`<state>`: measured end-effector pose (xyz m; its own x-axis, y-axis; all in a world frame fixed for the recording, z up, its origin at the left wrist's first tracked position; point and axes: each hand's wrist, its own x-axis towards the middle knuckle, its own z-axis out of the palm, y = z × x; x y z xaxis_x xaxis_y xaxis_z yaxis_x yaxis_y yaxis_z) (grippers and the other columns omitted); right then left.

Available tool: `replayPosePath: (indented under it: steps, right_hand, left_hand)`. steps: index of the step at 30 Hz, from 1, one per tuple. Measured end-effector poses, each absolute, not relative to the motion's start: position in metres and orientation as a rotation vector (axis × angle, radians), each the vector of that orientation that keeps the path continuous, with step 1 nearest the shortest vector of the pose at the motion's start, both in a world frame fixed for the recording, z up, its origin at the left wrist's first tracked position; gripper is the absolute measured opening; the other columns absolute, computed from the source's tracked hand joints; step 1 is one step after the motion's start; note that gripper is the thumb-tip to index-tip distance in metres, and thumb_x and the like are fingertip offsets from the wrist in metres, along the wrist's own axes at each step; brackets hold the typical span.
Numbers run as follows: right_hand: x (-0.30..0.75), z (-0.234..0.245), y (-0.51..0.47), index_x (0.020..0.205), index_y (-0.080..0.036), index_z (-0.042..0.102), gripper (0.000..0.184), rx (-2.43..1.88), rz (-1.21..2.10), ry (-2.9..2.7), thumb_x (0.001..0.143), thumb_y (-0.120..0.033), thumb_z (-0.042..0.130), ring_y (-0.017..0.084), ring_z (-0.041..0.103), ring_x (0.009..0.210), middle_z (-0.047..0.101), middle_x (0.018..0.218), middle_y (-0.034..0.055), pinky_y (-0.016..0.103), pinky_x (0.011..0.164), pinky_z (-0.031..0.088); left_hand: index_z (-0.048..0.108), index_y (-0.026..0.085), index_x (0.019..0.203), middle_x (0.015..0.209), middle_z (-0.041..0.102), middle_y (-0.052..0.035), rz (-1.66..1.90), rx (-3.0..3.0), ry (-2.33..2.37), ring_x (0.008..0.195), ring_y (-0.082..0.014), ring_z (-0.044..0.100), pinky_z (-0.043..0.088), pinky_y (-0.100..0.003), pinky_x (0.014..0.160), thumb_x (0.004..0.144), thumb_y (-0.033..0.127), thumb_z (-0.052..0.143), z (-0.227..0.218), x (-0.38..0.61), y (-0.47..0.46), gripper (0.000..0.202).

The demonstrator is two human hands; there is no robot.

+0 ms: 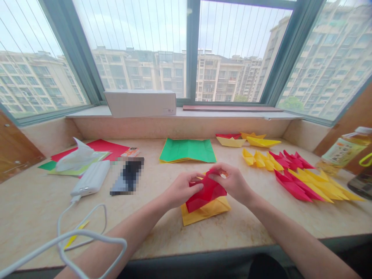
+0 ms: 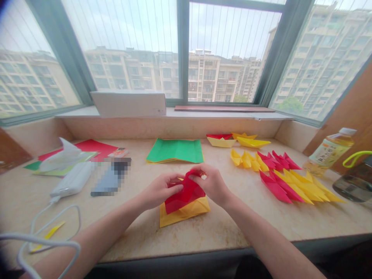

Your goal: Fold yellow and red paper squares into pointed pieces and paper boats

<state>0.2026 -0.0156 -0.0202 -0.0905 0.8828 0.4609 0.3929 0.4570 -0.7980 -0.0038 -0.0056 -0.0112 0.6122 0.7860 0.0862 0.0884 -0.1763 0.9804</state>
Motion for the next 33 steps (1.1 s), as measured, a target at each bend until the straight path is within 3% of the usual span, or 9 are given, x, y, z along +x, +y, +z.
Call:
replayPosePath:
  steps: [8, 14, 19, 28, 33]
  right_hand:
    - [0.196, -0.021, -0.020, 0.093, -0.021, 0.067, 0.008, -1.002, 0.365, -1.790, 0.085, -0.019, 0.066, 0.017, 0.063, 0.076, 0.067, 0.086, 0.0028, 0.030, 0.072, 0.053]
    - [0.193, -0.019, -0.022, 0.087, -0.021, 0.066, 0.007, -0.980, 0.292, -1.792, 0.086, -0.014, 0.065, 0.017, 0.062, 0.078, 0.065, 0.086, 0.0029, 0.029, 0.072, 0.051]
    - [0.193, -0.017, -0.023, 0.088, -0.021, 0.066, 0.008, -0.962, 0.290, -1.797, 0.086, -0.013, 0.062, 0.019, 0.063, 0.085, 0.065, 0.089, 0.0041, 0.031, 0.076, 0.052]
    - [0.203, -0.015, -0.018, 0.104, -0.022, 0.066, 0.015, -1.042, 0.362, -1.746, 0.090, -0.024, 0.061, 0.018, 0.062, 0.081, 0.067, 0.097, 0.0050, 0.034, 0.076, 0.053]
    - [0.205, -0.018, -0.014, 0.113, -0.021, 0.062, 0.028, -1.114, 0.651, -1.613, 0.088, -0.035, 0.064, 0.021, 0.065, 0.086, 0.067, 0.105, 0.0079, 0.037, 0.075, 0.056]
  left_hand:
    - [0.073, 0.014, 0.106, 0.099, 0.077, -0.0079, 0.749, 1.751, 0.745, 0.093, -0.0239, 0.071, 0.055, -0.034, 0.082, 0.081, 0.015, 0.060, -0.013, -0.002, -0.007, 0.028]
    - [0.072, 0.014, 0.109, 0.099, 0.076, -0.0092, 0.757, 1.738, 0.764, 0.089, -0.0251, 0.071, 0.054, -0.033, 0.076, 0.090, 0.029, 0.057, -0.008, 0.000, -0.011, 0.029]
    - [0.069, 0.012, 0.110, 0.104, 0.076, -0.0123, 0.743, 1.639, 0.790, 0.095, -0.0292, 0.072, 0.055, -0.036, 0.080, 0.081, 0.030, 0.070, -0.010, 0.001, -0.010, 0.034]
    - [0.065, 0.013, 0.107, 0.094, 0.077, -0.0118, 0.745, 1.375, 0.790, 0.082, -0.0265, 0.074, 0.058, -0.035, 0.071, 0.071, 0.031, 0.080, -0.008, -0.005, -0.004, 0.043]
    - [0.065, 0.012, 0.106, 0.097, 0.076, -0.0118, 0.875, 1.335, 0.818, 0.084, -0.0246, 0.073, 0.057, -0.033, 0.073, 0.069, 0.035, 0.083, -0.005, -0.007, 0.002, 0.047]
